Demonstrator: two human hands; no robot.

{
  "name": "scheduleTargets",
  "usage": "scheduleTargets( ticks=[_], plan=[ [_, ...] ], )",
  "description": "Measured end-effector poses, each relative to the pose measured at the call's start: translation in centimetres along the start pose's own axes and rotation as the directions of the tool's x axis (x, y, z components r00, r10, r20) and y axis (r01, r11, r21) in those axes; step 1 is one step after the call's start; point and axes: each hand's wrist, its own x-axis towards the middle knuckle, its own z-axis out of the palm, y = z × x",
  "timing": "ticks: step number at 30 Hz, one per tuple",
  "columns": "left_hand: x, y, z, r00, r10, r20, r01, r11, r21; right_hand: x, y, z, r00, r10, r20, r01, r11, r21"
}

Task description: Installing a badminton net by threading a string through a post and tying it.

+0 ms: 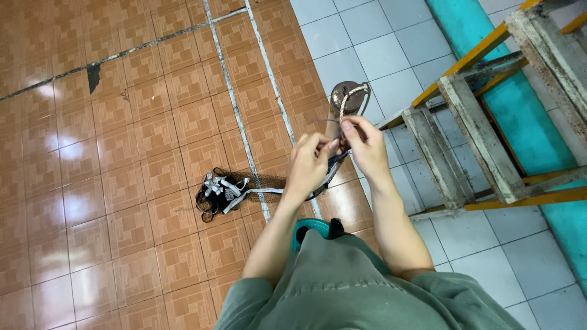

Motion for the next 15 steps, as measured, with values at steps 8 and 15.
scheduleTargets(
  ticks=[8, 15],
  plan=[
    [0.2, 2.7, -2.2, 0.976, 0.124, -0.176, -0.075, 0.961, 0.266, -1.1, -0.3, 2.1, 0.998, -0.067, 0.011, 0.067, 0.996, -0.065],
    [1.9, 1.6, 0.0, 0.990, 0.121, -0.065, -0.124, 0.991, -0.046, -3.1, 4.4, 2.5, 0.992, -0.123, -0.022, 0.118, 0.981, -0.155]
  ],
)
